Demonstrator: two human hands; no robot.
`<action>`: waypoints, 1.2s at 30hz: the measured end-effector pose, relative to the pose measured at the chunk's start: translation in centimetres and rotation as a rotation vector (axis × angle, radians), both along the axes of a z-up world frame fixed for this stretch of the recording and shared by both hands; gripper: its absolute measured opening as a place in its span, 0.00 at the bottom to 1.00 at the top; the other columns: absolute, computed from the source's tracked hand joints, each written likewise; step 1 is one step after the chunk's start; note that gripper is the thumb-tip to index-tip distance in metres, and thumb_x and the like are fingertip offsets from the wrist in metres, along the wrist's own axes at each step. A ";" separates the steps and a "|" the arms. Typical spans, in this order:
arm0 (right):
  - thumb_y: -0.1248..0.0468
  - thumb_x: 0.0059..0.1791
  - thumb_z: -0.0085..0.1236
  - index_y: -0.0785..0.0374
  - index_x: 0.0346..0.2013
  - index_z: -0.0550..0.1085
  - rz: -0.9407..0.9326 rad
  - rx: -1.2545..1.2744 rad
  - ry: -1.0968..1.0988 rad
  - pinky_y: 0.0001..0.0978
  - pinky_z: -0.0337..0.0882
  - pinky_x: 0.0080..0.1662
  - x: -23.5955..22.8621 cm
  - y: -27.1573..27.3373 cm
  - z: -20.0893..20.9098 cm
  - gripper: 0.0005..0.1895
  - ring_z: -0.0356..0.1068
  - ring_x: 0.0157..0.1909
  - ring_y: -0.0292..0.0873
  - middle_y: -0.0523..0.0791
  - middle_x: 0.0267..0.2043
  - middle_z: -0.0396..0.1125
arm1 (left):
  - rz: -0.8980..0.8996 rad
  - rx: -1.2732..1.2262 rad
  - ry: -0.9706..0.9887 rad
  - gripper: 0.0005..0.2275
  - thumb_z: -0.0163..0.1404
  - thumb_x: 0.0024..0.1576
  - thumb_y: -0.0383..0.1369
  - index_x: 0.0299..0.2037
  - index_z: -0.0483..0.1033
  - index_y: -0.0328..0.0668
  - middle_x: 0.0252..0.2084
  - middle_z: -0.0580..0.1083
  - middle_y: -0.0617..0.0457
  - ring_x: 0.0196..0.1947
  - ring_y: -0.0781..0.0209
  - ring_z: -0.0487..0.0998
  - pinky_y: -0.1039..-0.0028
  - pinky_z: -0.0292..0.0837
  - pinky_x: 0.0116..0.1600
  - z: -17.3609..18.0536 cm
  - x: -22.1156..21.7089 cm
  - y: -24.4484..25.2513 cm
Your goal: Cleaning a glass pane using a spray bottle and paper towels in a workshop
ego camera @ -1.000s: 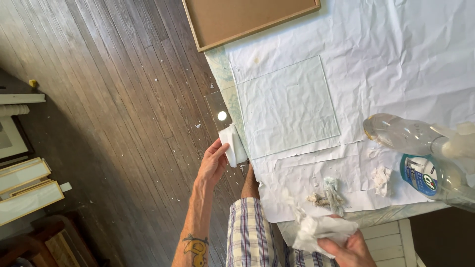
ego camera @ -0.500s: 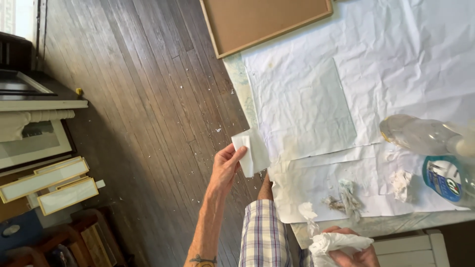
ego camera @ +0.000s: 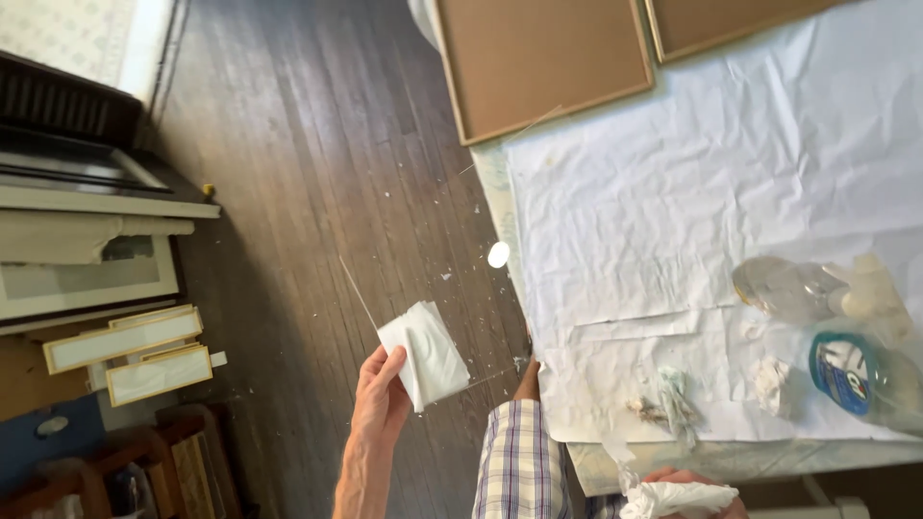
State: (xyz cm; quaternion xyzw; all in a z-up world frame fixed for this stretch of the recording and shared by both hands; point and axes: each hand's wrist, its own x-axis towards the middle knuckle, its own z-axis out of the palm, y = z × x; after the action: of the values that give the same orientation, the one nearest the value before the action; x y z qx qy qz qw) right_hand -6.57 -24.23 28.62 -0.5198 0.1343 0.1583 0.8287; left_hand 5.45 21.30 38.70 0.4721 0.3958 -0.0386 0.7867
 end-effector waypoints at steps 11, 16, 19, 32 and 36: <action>0.58 0.42 0.69 0.75 0.41 0.84 0.361 -0.030 -0.293 0.52 0.81 0.47 6.1 -2.3 -1.8 0.21 0.83 0.47 0.60 0.61 0.45 0.80 | 0.267 -0.101 -0.161 0.18 0.58 0.56 0.34 0.55 0.78 0.37 0.48 0.81 0.50 0.46 0.58 0.81 0.66 0.78 0.51 3.7 -4.1 -0.1; 0.91 0.42 0.60 0.73 0.59 0.69 0.349 -0.130 0.621 0.55 0.66 0.60 10.7 -4.2 -9.0 0.32 0.73 0.52 0.71 0.69 0.57 0.72 | 0.277 -0.001 -0.220 0.18 0.55 0.59 0.36 0.56 0.78 0.34 0.45 0.81 0.50 0.40 0.59 0.82 0.69 0.81 0.37 8.0 -4.8 -0.7; 0.59 0.55 0.40 0.90 0.48 0.70 0.066 0.175 0.205 0.58 0.63 0.66 17.2 5.8 21.6 0.28 0.66 0.65 0.66 0.69 0.58 0.67 | 0.437 -0.069 -0.269 0.17 0.59 0.54 0.29 0.53 0.79 0.32 0.46 0.81 0.46 0.43 0.55 0.81 0.66 0.82 0.45 8.2 -5.3 -2.2; 0.76 0.44 0.58 0.67 0.60 0.73 0.241 -1.034 -1.260 0.45 0.67 0.64 25.9 23.0 34.2 0.28 0.62 0.62 0.55 0.51 0.62 0.64 | 0.494 -0.168 -0.253 0.14 0.53 0.59 0.28 0.51 0.79 0.23 0.46 0.82 0.39 0.42 0.54 0.81 0.68 0.78 0.45 17.7 -5.7 -9.0; 0.75 0.48 0.54 0.71 0.56 0.73 0.493 -0.908 -1.700 0.47 0.68 0.63 20.5 24.5 33.3 0.21 0.67 0.61 0.58 0.58 0.58 0.68 | 0.462 -0.164 -0.278 0.16 0.53 0.58 0.29 0.53 0.78 0.23 0.47 0.82 0.38 0.43 0.52 0.81 0.66 0.78 0.47 19.0 -5.5 -9.1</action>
State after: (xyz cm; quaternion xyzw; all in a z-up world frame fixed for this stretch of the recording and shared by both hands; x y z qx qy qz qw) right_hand 13.91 0.24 61.94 -0.7418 -0.5681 -0.1655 0.3156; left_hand -0.08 12.16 57.73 0.3047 0.3766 0.1750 0.8571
